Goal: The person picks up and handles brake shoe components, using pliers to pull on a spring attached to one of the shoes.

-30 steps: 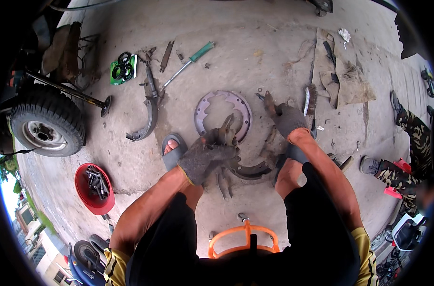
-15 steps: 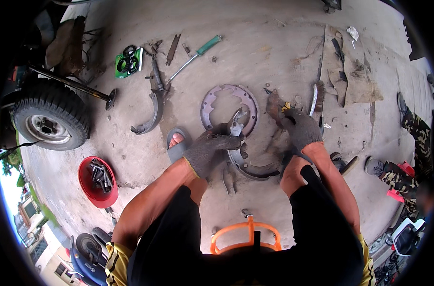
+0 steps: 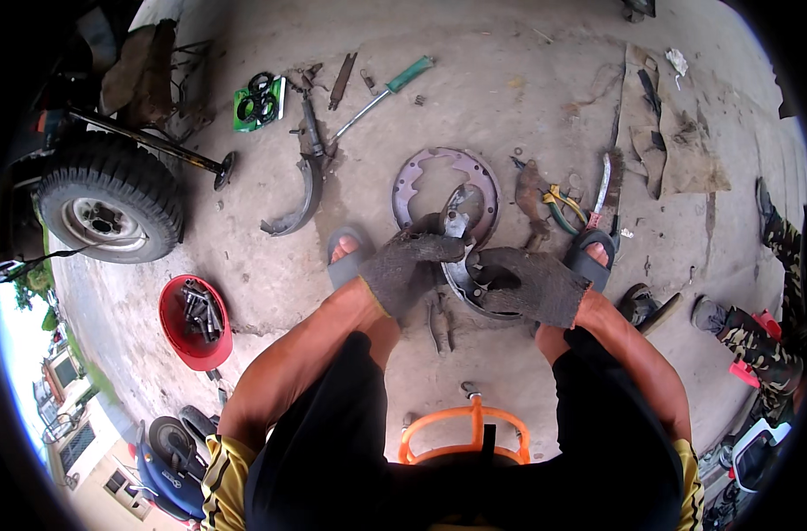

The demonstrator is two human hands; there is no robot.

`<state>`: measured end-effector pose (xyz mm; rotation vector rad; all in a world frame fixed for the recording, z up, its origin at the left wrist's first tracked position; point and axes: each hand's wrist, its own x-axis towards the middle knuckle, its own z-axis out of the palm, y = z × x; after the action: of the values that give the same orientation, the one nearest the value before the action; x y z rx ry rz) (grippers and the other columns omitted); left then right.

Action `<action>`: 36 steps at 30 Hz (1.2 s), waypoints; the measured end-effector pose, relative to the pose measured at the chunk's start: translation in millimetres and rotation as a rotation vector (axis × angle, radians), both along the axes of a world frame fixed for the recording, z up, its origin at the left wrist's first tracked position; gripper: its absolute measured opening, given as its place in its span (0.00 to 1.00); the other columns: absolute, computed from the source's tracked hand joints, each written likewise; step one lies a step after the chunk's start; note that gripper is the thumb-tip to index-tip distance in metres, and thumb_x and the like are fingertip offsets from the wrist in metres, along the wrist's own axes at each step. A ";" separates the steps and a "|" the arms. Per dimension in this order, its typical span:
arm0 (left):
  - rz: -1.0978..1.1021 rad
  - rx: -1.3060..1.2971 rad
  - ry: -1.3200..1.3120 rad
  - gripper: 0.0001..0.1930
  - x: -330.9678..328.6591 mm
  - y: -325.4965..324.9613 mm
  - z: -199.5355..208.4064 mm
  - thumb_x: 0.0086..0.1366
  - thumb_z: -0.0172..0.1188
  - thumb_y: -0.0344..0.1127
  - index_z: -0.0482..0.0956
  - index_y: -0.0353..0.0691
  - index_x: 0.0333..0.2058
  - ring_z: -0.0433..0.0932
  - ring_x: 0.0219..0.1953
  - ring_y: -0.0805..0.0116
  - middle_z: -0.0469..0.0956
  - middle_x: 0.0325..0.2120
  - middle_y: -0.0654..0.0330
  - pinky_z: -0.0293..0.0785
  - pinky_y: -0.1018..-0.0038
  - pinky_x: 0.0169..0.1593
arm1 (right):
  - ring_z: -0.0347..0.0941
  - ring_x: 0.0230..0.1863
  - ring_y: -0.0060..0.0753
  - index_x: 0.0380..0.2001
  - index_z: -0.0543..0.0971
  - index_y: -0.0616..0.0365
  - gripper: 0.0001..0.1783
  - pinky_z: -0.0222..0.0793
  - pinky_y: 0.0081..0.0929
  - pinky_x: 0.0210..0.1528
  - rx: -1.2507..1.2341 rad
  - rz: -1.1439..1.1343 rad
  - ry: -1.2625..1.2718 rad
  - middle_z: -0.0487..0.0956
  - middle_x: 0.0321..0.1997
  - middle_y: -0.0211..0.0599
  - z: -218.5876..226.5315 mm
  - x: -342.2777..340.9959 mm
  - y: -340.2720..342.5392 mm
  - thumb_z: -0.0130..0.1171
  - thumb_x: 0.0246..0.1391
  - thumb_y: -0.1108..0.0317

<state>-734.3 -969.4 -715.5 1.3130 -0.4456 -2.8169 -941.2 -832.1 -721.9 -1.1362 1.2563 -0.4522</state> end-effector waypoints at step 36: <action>-0.118 -0.141 -0.086 0.12 -77.6 -36.7 -34.2 0.72 0.46 0.39 0.76 0.40 0.45 0.78 0.41 0.70 0.79 0.40 0.61 0.77 0.69 0.43 | 0.76 0.42 0.52 0.61 0.69 0.59 0.40 0.70 0.45 0.46 -0.308 -0.216 0.596 0.80 0.39 0.49 16.3 1.0 25.7 0.71 0.43 0.61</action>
<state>-811.9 -1006.1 -749.7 1.4282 -0.7329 -2.7670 -940.3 -806.4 -705.6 -1.4645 1.8876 -0.4970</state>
